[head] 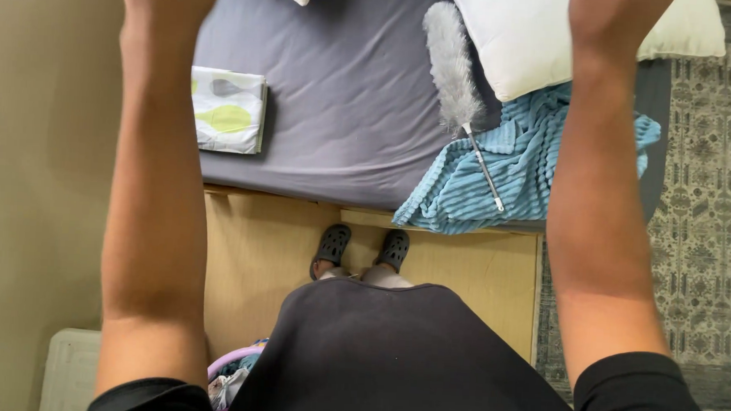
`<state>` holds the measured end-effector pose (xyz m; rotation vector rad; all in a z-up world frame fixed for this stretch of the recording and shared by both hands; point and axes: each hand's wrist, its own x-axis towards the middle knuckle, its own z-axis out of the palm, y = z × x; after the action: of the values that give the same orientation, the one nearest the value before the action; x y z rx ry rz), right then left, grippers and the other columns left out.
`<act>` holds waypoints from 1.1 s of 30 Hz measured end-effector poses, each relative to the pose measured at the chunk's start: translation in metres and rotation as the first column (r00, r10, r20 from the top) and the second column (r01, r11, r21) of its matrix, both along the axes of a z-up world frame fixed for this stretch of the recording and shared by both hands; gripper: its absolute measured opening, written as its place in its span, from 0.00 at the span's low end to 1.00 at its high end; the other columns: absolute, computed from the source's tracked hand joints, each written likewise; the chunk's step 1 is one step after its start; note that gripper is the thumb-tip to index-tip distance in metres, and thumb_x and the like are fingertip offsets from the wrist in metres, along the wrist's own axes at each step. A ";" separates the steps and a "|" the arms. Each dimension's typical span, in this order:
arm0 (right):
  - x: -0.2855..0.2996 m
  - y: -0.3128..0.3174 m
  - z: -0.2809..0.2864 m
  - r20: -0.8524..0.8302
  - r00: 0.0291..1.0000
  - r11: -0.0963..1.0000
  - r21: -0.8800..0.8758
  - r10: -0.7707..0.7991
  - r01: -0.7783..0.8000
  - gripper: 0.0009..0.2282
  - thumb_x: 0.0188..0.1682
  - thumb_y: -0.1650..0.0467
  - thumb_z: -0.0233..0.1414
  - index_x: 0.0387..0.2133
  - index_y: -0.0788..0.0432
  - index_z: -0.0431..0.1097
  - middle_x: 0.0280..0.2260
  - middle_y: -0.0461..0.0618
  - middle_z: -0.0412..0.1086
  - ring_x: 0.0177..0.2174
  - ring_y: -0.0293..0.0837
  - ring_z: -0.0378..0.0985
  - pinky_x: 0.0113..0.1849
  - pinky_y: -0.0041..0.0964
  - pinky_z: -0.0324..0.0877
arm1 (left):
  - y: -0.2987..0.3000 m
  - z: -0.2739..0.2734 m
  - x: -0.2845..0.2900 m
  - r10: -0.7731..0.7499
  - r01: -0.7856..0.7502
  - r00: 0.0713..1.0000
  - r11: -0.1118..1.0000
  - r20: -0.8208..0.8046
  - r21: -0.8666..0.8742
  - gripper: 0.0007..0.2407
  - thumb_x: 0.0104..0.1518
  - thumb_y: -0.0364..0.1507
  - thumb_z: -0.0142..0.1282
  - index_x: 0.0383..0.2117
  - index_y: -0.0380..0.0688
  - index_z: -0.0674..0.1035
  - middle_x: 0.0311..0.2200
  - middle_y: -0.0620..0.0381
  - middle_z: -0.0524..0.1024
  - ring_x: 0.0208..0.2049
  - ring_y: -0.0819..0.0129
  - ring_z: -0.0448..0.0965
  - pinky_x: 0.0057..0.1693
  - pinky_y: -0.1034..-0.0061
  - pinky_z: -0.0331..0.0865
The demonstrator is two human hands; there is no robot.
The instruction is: The person folds a patterned sheet on a bed, then uses a feather duster to clean a brown pillowcase before removing a pillow from it. The person then folds the pillowcase and places it on the bed.
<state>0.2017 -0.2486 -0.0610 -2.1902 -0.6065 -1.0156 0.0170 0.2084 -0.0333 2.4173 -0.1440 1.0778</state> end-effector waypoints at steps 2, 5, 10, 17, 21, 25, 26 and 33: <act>-0.029 0.014 0.000 0.071 0.996 0.999 -0.007 -0.046 0.047 0.12 0.61 0.72 0.57 0.25 0.60 0.73 0.20 0.47 0.71 0.19 0.42 0.69 0.28 0.36 0.66 | -0.007 -0.006 -0.017 -0.033 0.034 0.999 0.999 0.038 -0.015 0.10 0.61 0.15 0.51 0.44 0.36 0.82 0.43 0.43 0.81 0.46 0.47 0.80 0.51 0.59 0.73; -0.097 0.039 -0.027 0.036 0.962 0.957 0.099 0.272 -0.274 0.04 0.58 0.80 0.50 0.38 0.65 0.72 0.40 0.54 0.78 0.39 0.47 0.82 0.41 0.38 0.75 | -0.028 -0.045 -0.040 -0.080 0.082 0.995 0.996 0.063 -0.034 0.11 0.60 0.13 0.51 0.45 0.36 0.82 0.45 0.44 0.81 0.49 0.49 0.81 0.54 0.59 0.74; -0.157 0.030 -0.188 -0.325 0.944 0.997 -0.032 0.063 -0.077 0.04 0.45 0.80 0.55 0.30 0.59 0.71 0.41 0.56 0.72 0.44 0.56 0.76 0.46 0.46 0.73 | -0.058 -0.211 -0.090 0.009 -0.046 0.973 0.987 -0.230 -0.156 0.11 0.61 0.17 0.56 0.45 0.45 0.85 0.49 0.52 0.82 0.51 0.59 0.83 0.57 0.71 0.76; -0.285 0.002 -0.313 -0.763 0.638 0.987 -0.158 -0.100 -0.034 0.03 0.46 0.76 0.52 0.29 0.55 0.72 0.41 0.51 0.71 0.44 0.56 0.74 0.43 0.47 0.70 | -0.083 -0.360 -0.210 0.065 -0.122 0.787 0.991 -0.613 -0.052 0.11 0.61 0.21 0.49 0.40 0.48 0.85 0.45 0.54 0.83 0.46 0.59 0.84 0.53 0.67 0.76; -0.335 -0.025 -0.343 -0.792 0.608 0.984 -0.149 -0.062 -0.093 0.04 0.44 0.77 0.53 0.29 0.57 0.73 0.47 0.52 0.72 0.46 0.57 0.74 0.45 0.47 0.69 | -0.100 -0.366 -0.267 -0.010 -0.109 0.713 0.986 -0.701 -0.124 0.09 0.57 0.22 0.52 0.37 0.46 0.85 0.42 0.54 0.83 0.45 0.57 0.82 0.51 0.65 0.75; -0.358 -0.034 -0.319 -0.875 0.483 0.989 -0.073 0.000 -0.132 0.05 0.44 0.76 0.55 0.32 0.58 0.75 0.50 0.51 0.73 0.43 0.51 0.77 0.43 0.42 0.72 | -0.100 -0.335 -0.285 -0.101 -0.117 0.629 0.968 -0.771 -0.222 0.06 0.54 0.25 0.58 0.36 0.46 0.85 0.39 0.55 0.84 0.46 0.56 0.80 0.50 0.65 0.73; -0.351 -0.036 -0.320 -0.875 0.484 0.988 -0.072 0.002 -0.136 0.05 0.44 0.76 0.55 0.32 0.58 0.75 0.50 0.51 0.73 0.43 0.51 0.77 0.43 0.42 0.72 | -0.099 -0.328 -0.280 -0.099 -0.120 0.629 0.968 -0.771 -0.222 0.06 0.54 0.25 0.58 0.36 0.46 0.85 0.39 0.55 0.84 0.46 0.56 0.80 0.50 0.65 0.73; -0.250 -0.007 -0.281 -0.826 0.274 0.820 0.545 0.492 0.173 0.07 0.51 0.74 0.54 0.42 0.62 0.73 0.43 0.46 0.73 0.34 0.33 0.73 0.36 0.30 0.71 | -0.075 -0.292 -0.188 -0.117 -0.231 0.827 0.821 -0.550 -0.522 0.07 0.59 0.24 0.56 0.41 0.40 0.81 0.41 0.51 0.81 0.46 0.58 0.79 0.54 0.69 0.71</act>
<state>-0.0480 -0.2557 -0.3421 -1.6749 0.0843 0.3969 -0.1711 0.1337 -0.3253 2.0634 0.4092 0.2985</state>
